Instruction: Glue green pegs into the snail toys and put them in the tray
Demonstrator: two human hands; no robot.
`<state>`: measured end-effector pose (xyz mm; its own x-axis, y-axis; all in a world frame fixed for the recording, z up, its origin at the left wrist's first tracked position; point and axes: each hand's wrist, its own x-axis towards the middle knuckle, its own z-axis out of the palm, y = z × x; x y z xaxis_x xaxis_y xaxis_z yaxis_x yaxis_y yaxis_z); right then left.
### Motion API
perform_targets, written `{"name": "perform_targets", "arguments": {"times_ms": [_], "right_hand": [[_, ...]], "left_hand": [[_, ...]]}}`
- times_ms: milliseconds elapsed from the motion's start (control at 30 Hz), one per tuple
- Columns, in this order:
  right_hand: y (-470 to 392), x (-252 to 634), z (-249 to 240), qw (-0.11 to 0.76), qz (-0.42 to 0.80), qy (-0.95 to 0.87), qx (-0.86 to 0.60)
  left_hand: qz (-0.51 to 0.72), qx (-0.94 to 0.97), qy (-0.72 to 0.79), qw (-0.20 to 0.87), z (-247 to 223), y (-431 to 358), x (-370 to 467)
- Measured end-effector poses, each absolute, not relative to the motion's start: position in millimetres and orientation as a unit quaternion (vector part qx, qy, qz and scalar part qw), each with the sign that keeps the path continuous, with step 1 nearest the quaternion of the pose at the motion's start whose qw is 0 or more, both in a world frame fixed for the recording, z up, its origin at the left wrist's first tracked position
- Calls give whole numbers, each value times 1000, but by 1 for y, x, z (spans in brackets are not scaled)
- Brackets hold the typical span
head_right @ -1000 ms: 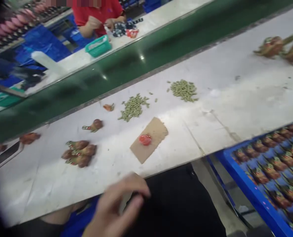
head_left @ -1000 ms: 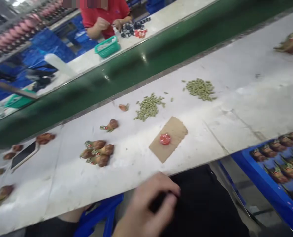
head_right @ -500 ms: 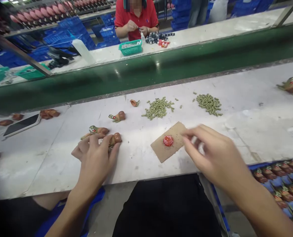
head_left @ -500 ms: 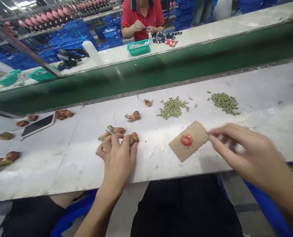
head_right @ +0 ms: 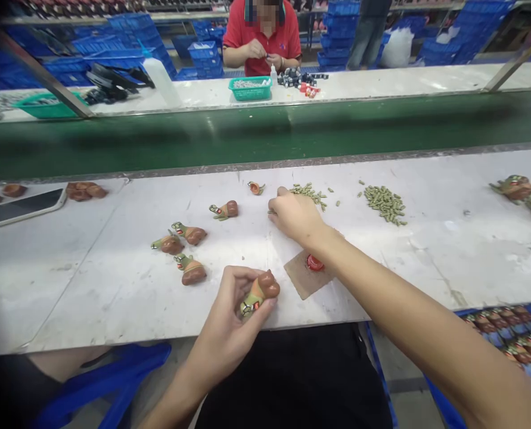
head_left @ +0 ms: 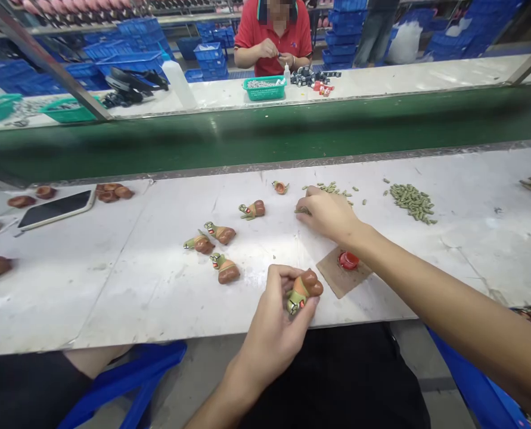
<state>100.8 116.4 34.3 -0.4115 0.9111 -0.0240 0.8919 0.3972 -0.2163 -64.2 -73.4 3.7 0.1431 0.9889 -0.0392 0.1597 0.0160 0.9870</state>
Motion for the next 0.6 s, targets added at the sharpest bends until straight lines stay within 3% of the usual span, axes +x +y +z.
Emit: {"name": "perform_targets", "arguments": {"times_ms": [167, 600], "right_hand": [[125, 94, 35, 38, 104, -838, -534], [123, 122, 27, 74, 135, -825, -543]], "left_hand": [[441, 474, 479, 592, 5, -75, -51], [474, 461, 493, 566, -6, -66, -44]]}}
